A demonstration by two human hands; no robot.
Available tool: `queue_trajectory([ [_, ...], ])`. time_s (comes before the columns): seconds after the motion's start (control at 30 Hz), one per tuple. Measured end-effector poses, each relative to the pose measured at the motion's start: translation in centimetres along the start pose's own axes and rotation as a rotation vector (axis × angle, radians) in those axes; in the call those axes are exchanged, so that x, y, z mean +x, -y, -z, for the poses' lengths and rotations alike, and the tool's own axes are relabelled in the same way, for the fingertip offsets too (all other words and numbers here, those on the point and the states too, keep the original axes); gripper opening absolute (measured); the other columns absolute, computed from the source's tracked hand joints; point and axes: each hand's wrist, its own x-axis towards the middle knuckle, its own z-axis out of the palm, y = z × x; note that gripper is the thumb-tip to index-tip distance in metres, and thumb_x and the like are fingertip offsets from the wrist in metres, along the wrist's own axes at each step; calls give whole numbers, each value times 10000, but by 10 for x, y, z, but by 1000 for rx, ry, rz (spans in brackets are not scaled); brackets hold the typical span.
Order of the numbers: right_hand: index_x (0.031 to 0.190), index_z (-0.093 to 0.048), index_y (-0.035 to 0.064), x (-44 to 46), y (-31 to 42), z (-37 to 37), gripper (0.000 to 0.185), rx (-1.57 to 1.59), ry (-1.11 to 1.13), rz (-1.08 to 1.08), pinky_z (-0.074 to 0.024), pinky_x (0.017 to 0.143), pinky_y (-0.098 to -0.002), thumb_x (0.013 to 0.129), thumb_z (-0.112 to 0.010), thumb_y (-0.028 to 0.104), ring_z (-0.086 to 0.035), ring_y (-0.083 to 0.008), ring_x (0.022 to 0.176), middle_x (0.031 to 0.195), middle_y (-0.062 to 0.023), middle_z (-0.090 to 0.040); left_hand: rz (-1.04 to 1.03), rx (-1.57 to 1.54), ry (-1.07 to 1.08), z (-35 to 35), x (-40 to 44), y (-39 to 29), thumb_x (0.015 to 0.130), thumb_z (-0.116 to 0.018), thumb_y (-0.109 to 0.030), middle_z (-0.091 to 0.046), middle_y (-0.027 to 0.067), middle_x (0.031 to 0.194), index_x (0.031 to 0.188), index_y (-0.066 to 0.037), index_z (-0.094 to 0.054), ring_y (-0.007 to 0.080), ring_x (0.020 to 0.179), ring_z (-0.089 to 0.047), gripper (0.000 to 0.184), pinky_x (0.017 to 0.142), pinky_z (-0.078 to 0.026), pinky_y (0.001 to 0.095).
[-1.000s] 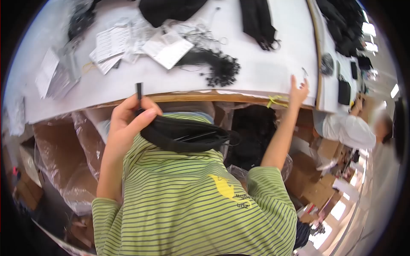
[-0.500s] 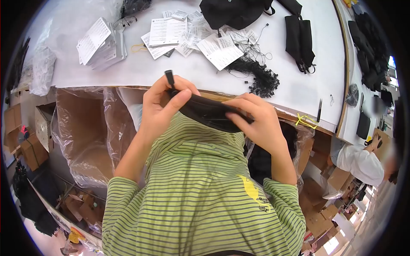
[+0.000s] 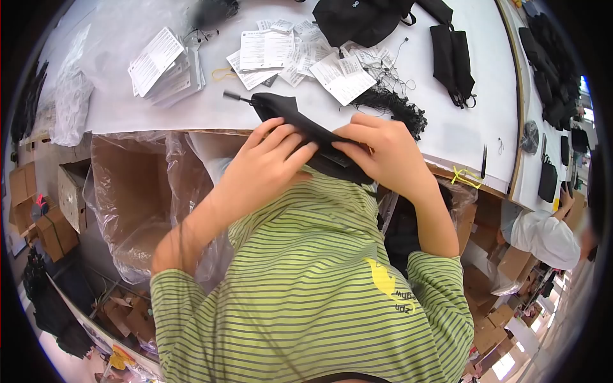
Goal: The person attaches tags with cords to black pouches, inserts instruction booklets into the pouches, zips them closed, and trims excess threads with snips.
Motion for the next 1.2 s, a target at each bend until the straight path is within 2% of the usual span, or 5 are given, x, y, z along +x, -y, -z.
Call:
queue_trajectory([
  [0.1, 886, -661, 59, 5, -9, -4, 122, -19, -9, -5, -456, 578, -373, 790, -674, 134, -583, -286, 651, 744, -79, -558, 4, 19, 230, -8, -4, 8, 755, -639, -91, -626, 70, 1064, 1081, -82, -625, 239, 1010, -563, 326, 952, -398, 391],
  [0.4, 936, -701, 61, 4, -38, -10, 158, 181, 86, -182, -451, 620, -335, 817, -668, 161, -564, -247, 688, 823, -77, -582, 14, 14, 215, -41, 20, 10, 805, -617, -119, -591, 101, 875, 1039, -89, -638, 260, 874, -567, 237, 779, -414, 356],
  [0.63, 1077, -648, 59, -14, -39, -23, 300, 99, -51, -139, -483, 736, -358, 825, -673, 220, -603, -278, 850, 953, -93, -614, 61, -162, 232, -42, 48, 26, 818, -636, -206, -574, 144, 885, 1034, -63, -645, 326, 919, -527, 259, 852, -381, 408],
  [0.77, 1195, -572, 37, -26, -26, -11, 434, 88, -9, -309, -486, 793, -338, 815, -696, 208, -611, -271, 915, 1032, -123, -622, 162, -219, 166, -47, 53, 24, 777, -678, -165, -594, 129, 911, 952, -45, -578, 308, 901, -532, 234, 835, -389, 381],
  [1.2, 782, -674, 64, -84, -44, -35, 115, -194, -540, -93, -491, 614, -291, 714, -763, 89, -628, -202, 723, 862, -52, -652, 167, -155, 129, -41, 46, 16, 767, -712, -228, -593, 73, 728, 861, -63, -566, 250, 755, -554, 240, 730, -420, 348],
])
